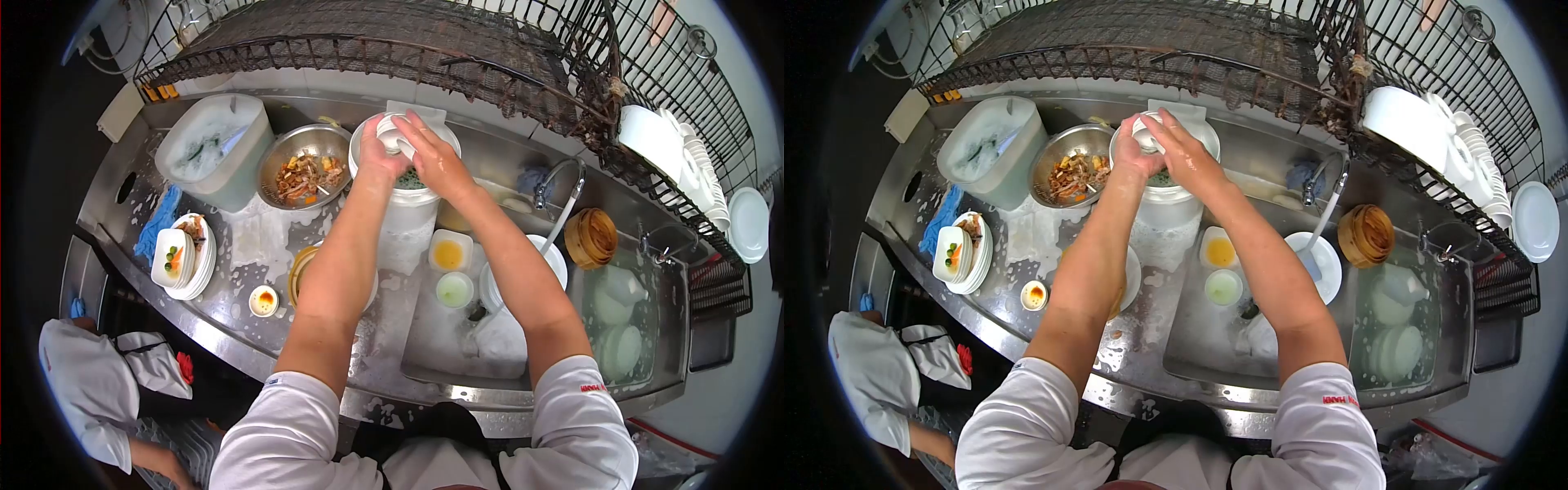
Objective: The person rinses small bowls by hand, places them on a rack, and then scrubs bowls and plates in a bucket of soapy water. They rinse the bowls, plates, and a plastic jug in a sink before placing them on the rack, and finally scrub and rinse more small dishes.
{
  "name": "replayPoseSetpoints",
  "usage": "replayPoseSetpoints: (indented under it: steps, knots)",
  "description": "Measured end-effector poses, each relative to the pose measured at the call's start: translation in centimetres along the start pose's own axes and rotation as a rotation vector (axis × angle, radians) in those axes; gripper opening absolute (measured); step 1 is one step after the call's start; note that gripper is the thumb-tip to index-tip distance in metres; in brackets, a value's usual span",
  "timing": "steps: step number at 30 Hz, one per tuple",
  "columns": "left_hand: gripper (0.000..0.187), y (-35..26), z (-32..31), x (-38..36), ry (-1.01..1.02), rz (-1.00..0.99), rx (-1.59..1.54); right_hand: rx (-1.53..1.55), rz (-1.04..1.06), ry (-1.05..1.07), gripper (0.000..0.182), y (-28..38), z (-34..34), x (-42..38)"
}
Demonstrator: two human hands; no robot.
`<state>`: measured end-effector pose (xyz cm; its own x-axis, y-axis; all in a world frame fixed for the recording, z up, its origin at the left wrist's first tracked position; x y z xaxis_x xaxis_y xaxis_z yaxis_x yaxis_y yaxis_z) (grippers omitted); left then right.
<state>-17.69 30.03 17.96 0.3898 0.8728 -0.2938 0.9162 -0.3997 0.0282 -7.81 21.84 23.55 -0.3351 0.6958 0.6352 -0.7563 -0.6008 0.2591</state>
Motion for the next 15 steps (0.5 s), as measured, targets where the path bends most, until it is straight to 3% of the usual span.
replayPoseSetpoints:
  steps: [3, 6, 9, 12, 15]
  knots:
    - [0.031, 0.2, -0.4, -0.6, 0.030, 0.040, 0.118, 0.043, 0.086, -0.106, 0.058, -0.6, -0.7, 1.2]
    - [0.036, 0.1, -0.8, -0.6, 0.160, 0.070, 0.233, 0.019, -0.158, -0.200, 0.046, -1.8, -1.5, 1.9]
    - [0.036, 0.1, -2.7, -3.5, 0.105, 0.041, 0.409, 0.706, -0.407, -0.182, 0.035, -2.8, -1.6, 1.8]
    - [0.036, 0.2, -3.4, -5.1, 0.142, 0.032, 0.500, 1.230, -0.518, -0.215, 0.029, -3.2, -0.7, 1.7]
    - [0.040, 1.7, -3.9, -7.8, 0.214, 0.161, 0.571, 1.293, -0.612, -0.057, 0.030, -2.9, 2.0, 0.5]
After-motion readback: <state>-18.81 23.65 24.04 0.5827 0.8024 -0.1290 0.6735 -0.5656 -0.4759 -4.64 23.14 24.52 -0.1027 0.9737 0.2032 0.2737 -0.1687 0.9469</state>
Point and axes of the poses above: each hand's wrist, its own x-axis towards the middle knuckle, its own z-axis out of the back of the hand, y = z × x, the point moved 3 cm from there along x, towards the middle knuckle, and after that the axes turned 11 degrees about -x, right-handed, at the moved point
